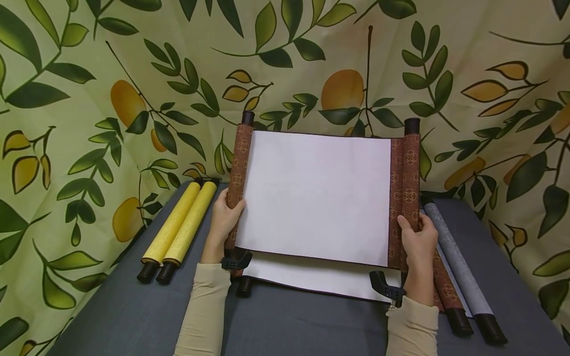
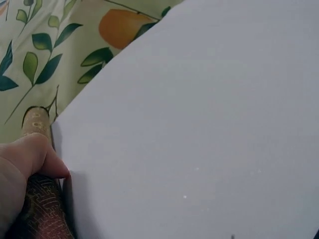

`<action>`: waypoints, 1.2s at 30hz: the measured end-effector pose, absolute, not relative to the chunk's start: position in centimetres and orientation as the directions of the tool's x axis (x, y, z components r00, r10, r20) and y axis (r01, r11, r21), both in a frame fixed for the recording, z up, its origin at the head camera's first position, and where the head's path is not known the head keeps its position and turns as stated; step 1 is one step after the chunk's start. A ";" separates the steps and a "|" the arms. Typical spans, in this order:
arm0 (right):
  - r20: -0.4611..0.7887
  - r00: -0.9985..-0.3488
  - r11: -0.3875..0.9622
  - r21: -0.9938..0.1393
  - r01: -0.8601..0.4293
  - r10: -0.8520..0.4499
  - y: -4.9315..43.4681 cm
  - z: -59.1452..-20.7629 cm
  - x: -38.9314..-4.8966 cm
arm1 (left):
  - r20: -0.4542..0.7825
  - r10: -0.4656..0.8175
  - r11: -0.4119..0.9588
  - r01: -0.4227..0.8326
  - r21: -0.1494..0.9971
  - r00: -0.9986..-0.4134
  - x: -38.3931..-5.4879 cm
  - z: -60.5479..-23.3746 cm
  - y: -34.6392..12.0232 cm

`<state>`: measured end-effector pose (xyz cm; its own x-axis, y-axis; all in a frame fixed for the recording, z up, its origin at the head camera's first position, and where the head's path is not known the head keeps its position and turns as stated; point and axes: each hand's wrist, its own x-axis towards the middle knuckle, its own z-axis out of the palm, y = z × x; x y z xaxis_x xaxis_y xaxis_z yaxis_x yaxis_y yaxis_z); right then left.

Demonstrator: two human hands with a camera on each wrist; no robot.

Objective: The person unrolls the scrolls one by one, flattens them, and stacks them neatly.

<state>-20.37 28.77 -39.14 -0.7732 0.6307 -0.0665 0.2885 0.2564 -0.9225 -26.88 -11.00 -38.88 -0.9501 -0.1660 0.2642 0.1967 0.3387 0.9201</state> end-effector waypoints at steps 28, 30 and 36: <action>-0.021 -0.795 0.325 -0.906 0.272 0.607 29.6 -39.0 -19.9 | 0.173 -0.156 0.269 0.126 0.955 -0.973 -26.8 -38.5 -13.0; -0.017 -0.798 0.338 -0.900 0.274 0.602 29.6 -39.0 -19.9 | 0.181 -0.154 0.272 0.135 0.953 -0.971 -26.9 -38.5 -13.2; -0.009 -0.803 0.360 -0.891 0.278 0.596 29.8 -38.9 -19.8 | 0.172 -0.109 0.291 0.134 0.947 -0.979 -27.3 -38.0 -13.4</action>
<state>-19.79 29.80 -38.89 -0.8029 0.5960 -0.0092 0.2776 0.3603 -0.8906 -27.27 -13.35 -37.95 -0.9790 -0.1089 0.1722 0.1342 0.2913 0.9472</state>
